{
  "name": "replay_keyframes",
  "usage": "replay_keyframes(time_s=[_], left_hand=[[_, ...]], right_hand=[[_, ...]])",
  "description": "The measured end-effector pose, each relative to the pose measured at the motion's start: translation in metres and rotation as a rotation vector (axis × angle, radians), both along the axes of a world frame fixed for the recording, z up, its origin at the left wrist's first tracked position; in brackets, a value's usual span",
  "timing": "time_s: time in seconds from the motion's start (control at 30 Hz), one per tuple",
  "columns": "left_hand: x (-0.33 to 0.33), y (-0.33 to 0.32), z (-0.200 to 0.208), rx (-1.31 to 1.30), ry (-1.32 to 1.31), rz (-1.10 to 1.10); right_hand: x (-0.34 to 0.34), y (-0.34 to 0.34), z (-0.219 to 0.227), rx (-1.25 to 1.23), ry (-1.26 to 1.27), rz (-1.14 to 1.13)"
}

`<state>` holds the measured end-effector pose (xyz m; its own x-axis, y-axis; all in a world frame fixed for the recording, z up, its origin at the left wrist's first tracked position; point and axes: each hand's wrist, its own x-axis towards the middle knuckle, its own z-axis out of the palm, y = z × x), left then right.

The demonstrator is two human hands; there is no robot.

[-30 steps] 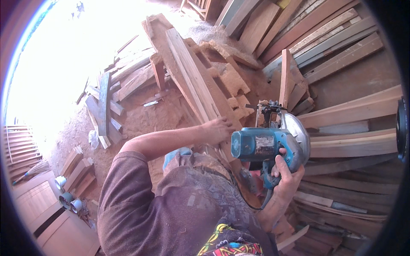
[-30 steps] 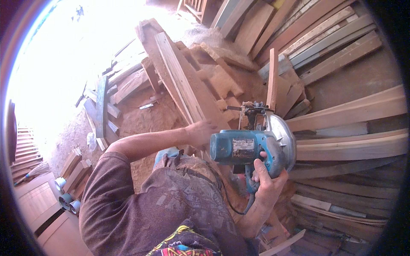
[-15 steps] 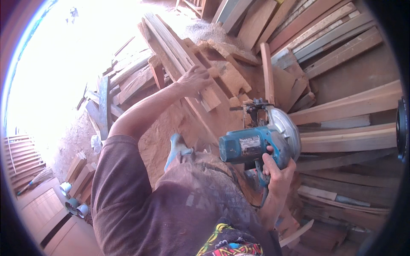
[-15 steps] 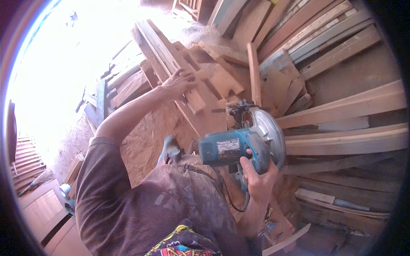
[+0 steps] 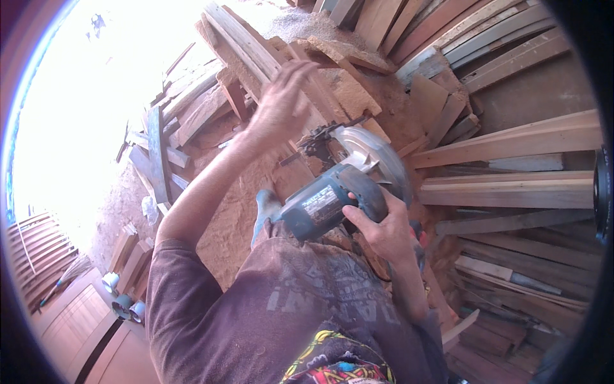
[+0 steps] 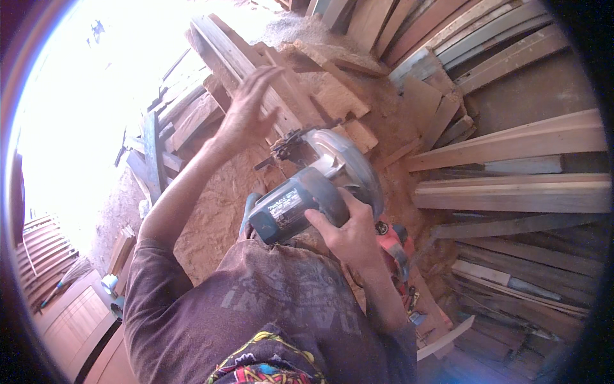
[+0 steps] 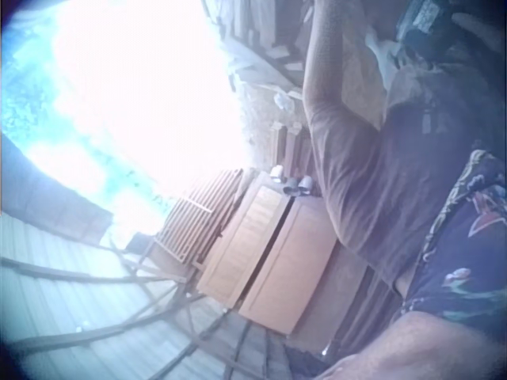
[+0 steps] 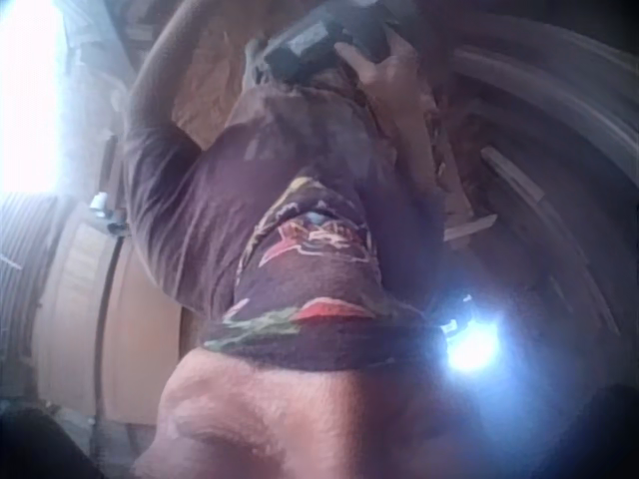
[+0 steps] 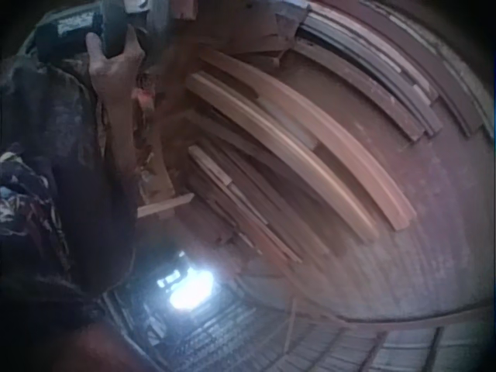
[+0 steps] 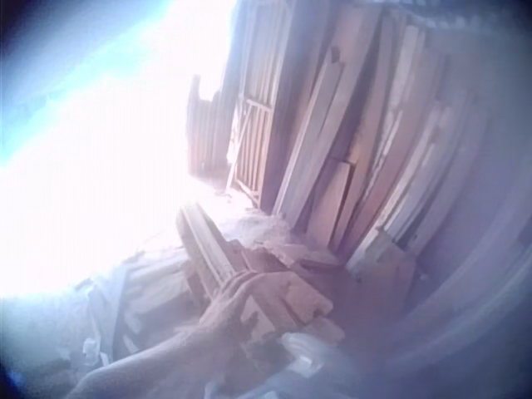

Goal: The person measures a wooden plank with a try square and then uses a circular saw to cut it. They repeat the measuring and cutting process on the same plank multiple times.

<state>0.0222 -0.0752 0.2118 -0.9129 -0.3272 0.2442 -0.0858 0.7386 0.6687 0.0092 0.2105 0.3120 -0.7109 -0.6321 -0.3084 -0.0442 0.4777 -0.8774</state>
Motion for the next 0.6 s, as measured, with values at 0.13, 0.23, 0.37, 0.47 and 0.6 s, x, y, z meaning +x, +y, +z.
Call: replay_keyframes(time_s=[0.13, 0.23, 0.37, 0.47, 0.6], left_hand=[[-0.028, 0.059, 0.028, 0.197, 0.141, -0.406], [-0.060, 0.111, 0.056, 0.106, -0.102, -0.772], [-0.078, 0.157, 0.057, -0.045, -0.403, -1.110], [-0.086, 0.168, 0.051, -0.079, -0.503, -1.198], [-0.092, 0.170, 0.050, -0.090, -0.513, -1.204]], right_hand=[[0.005, -0.005, -0.016, 0.049, -0.004, 0.056], [0.002, 0.003, -0.021, 0.089, -0.079, 0.108], [0.001, 0.000, -0.023, 0.012, -0.084, 0.176], [-0.002, 0.002, -0.022, 0.034, -0.120, 0.195], [-0.004, 0.002, -0.023, 0.034, -0.156, 0.190]])
